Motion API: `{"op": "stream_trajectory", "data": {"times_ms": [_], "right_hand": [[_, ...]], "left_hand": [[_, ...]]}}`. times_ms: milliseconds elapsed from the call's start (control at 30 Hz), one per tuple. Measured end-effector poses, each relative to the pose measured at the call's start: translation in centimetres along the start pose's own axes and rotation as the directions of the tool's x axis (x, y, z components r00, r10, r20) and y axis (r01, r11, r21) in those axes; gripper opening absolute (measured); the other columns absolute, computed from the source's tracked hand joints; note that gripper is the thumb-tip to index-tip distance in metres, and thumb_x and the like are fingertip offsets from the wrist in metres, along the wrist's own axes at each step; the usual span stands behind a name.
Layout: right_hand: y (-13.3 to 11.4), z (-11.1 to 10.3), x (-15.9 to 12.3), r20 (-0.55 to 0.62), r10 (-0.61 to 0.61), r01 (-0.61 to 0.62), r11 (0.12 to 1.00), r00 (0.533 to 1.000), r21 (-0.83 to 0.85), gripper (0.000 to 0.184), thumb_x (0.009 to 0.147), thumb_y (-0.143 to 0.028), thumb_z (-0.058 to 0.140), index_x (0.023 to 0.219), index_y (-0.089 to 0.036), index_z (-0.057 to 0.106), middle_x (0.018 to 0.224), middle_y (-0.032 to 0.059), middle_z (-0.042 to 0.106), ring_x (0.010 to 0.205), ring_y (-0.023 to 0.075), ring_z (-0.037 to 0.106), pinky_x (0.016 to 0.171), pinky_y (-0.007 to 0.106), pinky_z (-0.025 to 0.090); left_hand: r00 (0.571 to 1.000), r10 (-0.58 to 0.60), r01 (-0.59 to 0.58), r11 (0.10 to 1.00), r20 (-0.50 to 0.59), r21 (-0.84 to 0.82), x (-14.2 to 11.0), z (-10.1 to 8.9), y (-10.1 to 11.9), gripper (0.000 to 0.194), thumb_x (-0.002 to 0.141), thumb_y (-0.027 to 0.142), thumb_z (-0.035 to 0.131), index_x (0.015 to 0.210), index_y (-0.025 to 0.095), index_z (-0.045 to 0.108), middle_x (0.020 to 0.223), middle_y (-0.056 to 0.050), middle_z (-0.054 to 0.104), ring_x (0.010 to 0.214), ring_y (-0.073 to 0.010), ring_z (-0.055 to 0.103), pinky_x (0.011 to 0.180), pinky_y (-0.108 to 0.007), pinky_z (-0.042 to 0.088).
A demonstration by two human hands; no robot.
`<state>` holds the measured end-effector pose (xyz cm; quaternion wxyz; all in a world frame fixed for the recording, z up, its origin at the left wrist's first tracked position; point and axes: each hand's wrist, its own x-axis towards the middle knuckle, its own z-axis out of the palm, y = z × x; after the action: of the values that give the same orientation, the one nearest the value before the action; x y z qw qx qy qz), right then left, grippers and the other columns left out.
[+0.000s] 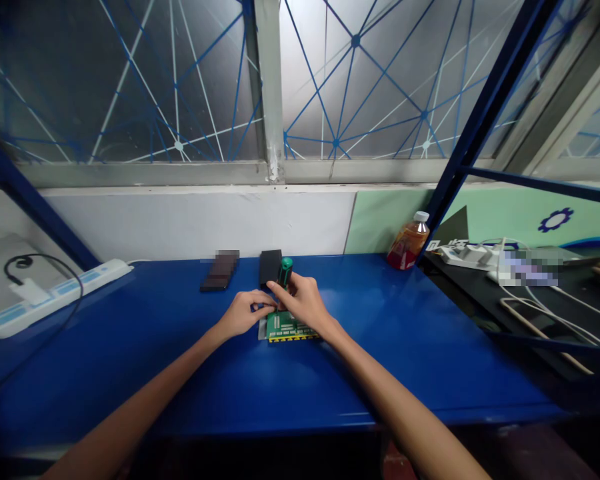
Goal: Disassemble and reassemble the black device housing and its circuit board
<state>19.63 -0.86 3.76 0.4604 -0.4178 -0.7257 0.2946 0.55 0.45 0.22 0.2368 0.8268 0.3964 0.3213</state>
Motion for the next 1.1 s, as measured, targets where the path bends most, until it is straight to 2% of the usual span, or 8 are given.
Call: {"op": "stream_trajectory", "data": {"times_ms": [167,400,633,933,1100], "right_hand": [[-0.1,-0.1,0.0,0.008,-0.010,0.010,1.000,1.000,0.011,0.033,0.087,-0.050,0.059,0.080,-0.018,0.060,0.062,0.0024,0.069,0.053,0.0158,0.065,0.052,0.025,0.049],[-0.1,-0.1,0.1,0.033,-0.001,0.001,1.000,0.999,0.015,0.031,0.088,-0.049,0.058,0.080,-0.018,0.058,0.059,0.0015,0.067,0.053,0.0167,0.065,0.051,0.026,0.049],[-0.6,-0.2,0.3,0.070,-0.017,0.019,0.999,0.997,-0.027,0.030,0.086,-0.047,0.061,0.081,-0.018,0.061,0.061,0.0018,0.068,0.056,0.0172,0.066,0.052,0.027,0.050],[-0.9,0.1,0.2,0.089,0.003,-0.015,0.991,0.996,0.133,0.030,0.083,-0.046,0.064,0.073,-0.021,0.052,0.062,0.0000,0.067,0.060,0.0184,0.069,0.057,0.029,0.053],[-0.9,0.2,0.1,0.079,0.001,-0.011,0.992,0.997,0.129,0.031,0.082,-0.046,0.065,0.072,-0.021,0.051,0.061,-0.0011,0.065,0.058,0.0178,0.069,0.054,0.027,0.051]], "left_hand": [[0.997,0.062,-0.063,0.997,-0.037,-0.038,-0.1,-0.5,1.0,0.016,0.082,0.017,0.062,0.090,0.020,0.076,0.095,-0.005,0.074,0.094,-0.0209,0.065,0.089,-0.031,0.049],[0.997,0.074,-0.075,0.995,-0.015,-0.072,-0.2,-0.3,1.4,0.015,0.083,0.017,0.062,0.089,0.018,0.075,0.095,-0.007,0.074,0.095,-0.0218,0.066,0.088,-0.031,0.050],[0.996,0.077,-0.083,0.990,-0.054,-0.118,-0.1,0.1,1.1,0.016,0.086,0.021,0.062,0.090,0.018,0.076,0.096,-0.007,0.074,0.095,-0.0223,0.067,0.089,-0.032,0.051],[0.993,0.021,-0.033,0.994,-0.116,-0.104,-0.2,0.2,0.6,0.013,0.082,0.021,0.067,0.089,0.018,0.078,0.093,-0.007,0.075,0.089,-0.0219,0.068,0.086,-0.032,0.052],[0.993,0.025,-0.038,0.993,-0.115,-0.113,-0.2,0.3,0.5,0.013,0.082,0.019,0.067,0.089,0.018,0.078,0.093,-0.007,0.075,0.090,-0.0214,0.068,0.085,-0.031,0.052]]}}
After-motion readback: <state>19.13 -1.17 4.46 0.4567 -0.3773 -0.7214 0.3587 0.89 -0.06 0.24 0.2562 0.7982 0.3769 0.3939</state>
